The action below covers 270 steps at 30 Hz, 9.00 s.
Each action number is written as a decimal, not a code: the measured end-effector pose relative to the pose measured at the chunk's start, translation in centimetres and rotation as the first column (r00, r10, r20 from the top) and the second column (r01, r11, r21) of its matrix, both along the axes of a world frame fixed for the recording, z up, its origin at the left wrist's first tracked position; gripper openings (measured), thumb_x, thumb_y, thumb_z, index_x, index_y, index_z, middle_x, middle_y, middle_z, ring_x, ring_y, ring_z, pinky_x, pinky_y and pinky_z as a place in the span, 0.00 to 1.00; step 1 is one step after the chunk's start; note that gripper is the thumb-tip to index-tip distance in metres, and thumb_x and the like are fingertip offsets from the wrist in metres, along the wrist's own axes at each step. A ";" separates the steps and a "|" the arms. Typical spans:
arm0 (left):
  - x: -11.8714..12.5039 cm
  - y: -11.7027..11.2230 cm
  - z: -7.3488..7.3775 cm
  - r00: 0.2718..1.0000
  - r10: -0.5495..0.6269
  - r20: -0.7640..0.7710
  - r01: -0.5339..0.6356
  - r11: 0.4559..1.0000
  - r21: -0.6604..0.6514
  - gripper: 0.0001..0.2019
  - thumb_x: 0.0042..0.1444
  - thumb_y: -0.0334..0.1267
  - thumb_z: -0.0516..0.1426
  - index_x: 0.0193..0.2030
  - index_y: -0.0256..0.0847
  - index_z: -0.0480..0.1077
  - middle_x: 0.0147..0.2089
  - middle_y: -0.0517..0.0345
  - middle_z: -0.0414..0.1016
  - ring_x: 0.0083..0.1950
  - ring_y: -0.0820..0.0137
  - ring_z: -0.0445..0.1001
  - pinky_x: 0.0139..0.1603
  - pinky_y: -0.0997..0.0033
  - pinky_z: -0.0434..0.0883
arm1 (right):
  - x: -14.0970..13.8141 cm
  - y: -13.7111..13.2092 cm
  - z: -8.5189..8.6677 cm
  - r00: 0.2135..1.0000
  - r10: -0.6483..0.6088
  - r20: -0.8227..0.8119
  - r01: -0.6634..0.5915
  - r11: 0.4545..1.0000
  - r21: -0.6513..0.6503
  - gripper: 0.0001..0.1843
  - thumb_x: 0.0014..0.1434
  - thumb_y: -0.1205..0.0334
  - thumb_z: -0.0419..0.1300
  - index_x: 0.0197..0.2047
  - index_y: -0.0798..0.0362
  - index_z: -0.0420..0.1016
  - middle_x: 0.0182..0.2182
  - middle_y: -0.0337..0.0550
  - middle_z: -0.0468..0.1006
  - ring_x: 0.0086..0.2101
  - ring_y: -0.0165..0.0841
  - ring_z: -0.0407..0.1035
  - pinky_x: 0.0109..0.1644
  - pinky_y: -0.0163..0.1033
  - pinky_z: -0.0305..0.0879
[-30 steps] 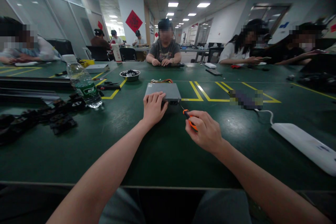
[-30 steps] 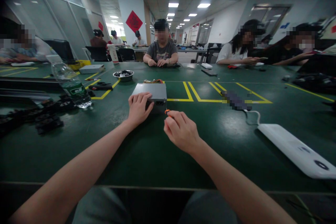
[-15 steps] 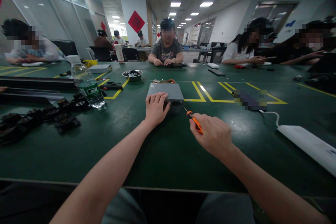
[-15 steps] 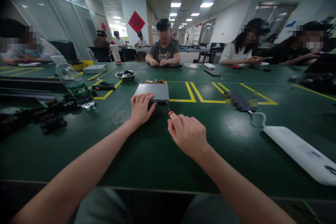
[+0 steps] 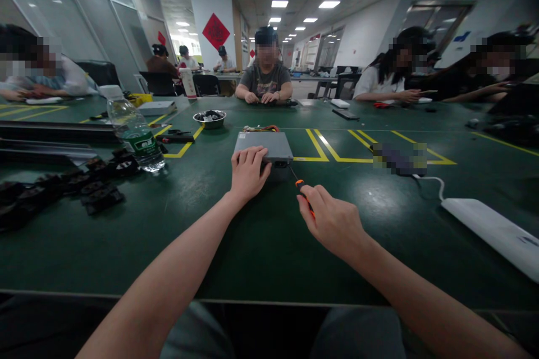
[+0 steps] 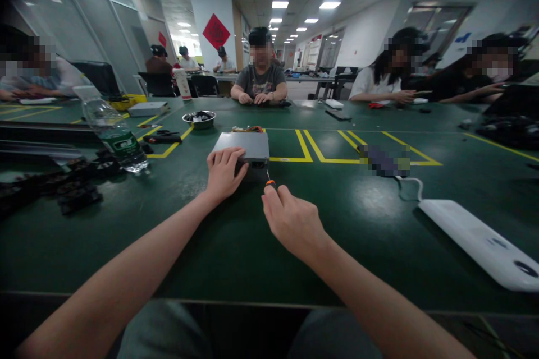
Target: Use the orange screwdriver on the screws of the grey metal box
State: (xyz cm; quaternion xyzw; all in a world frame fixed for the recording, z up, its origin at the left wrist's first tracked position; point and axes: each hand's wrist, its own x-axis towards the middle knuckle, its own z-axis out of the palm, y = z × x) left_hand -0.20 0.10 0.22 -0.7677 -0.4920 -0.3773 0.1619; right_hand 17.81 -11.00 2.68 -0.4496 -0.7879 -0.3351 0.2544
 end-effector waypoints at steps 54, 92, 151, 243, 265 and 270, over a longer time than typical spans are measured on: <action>0.1 0.0 0.0 1.000 0.002 0.019 -0.002 1.000 0.001 0.15 0.58 0.41 0.50 0.52 0.45 0.62 0.55 0.54 0.66 0.56 0.61 0.61 0.57 0.57 0.52 | 0.4 0.5 0.2 0.987 0.060 -0.150 -0.068 0.997 -0.049 0.12 0.59 0.61 0.50 0.44 0.57 0.64 0.38 0.45 0.72 0.28 0.26 0.64 0.26 0.30 0.55; 0.1 -0.2 0.0 1.000 0.002 0.018 -0.002 1.000 -0.010 0.15 0.59 0.41 0.49 0.53 0.46 0.62 0.55 0.54 0.66 0.56 0.60 0.60 0.58 0.56 0.51 | 0.0 0.4 0.0 0.987 0.112 0.112 -0.102 0.991 -0.088 0.06 0.55 0.68 0.51 0.29 0.53 0.69 0.25 0.40 0.68 0.27 0.30 0.57 0.32 0.37 0.49; 0.1 -0.1 -0.1 1.000 0.000 0.005 0.000 1.000 0.000 0.16 0.58 0.40 0.49 0.53 0.44 0.61 0.56 0.54 0.66 0.58 0.63 0.59 0.61 0.57 0.49 | -1.0 1.2 -0.6 0.960 0.276 0.054 -0.281 0.948 0.153 0.09 0.56 0.71 0.53 0.40 0.52 0.67 0.40 0.47 0.73 0.40 0.32 0.66 0.42 0.36 0.64; 0.1 0.0 -0.1 1.000 -0.001 -0.009 0.001 1.000 0.000 0.16 0.58 0.40 0.49 0.53 0.43 0.62 0.57 0.52 0.65 0.59 0.62 0.59 0.60 0.56 0.49 | -1.8 1.5 -0.8 0.954 0.296 -0.040 -0.293 0.953 0.074 0.03 0.57 0.67 0.52 0.36 0.55 0.63 0.42 0.51 0.73 0.35 0.31 0.67 0.38 0.36 0.65; 0.0 -0.1 0.1 1.000 -0.006 -0.009 0.006 1.000 -0.002 0.16 0.58 0.40 0.50 0.53 0.43 0.61 0.56 0.52 0.65 0.58 0.62 0.59 0.59 0.57 0.50 | -1.7 1.3 -0.3 0.963 0.267 -0.038 -0.263 0.961 0.090 0.06 0.56 0.71 0.52 0.39 0.55 0.63 0.38 0.48 0.73 0.35 0.31 0.67 0.38 0.37 0.64; 0.0 -0.2 0.1 1.000 -0.010 -0.005 0.010 1.000 -0.005 0.16 0.58 0.40 0.50 0.53 0.43 0.61 0.57 0.52 0.65 0.58 0.62 0.60 0.60 0.57 0.50 | -1.5 1.3 -0.1 0.984 0.158 -0.080 -0.152 0.986 0.074 0.05 0.59 0.62 0.52 0.36 0.55 0.64 0.38 0.49 0.72 0.32 0.29 0.67 0.32 0.32 0.63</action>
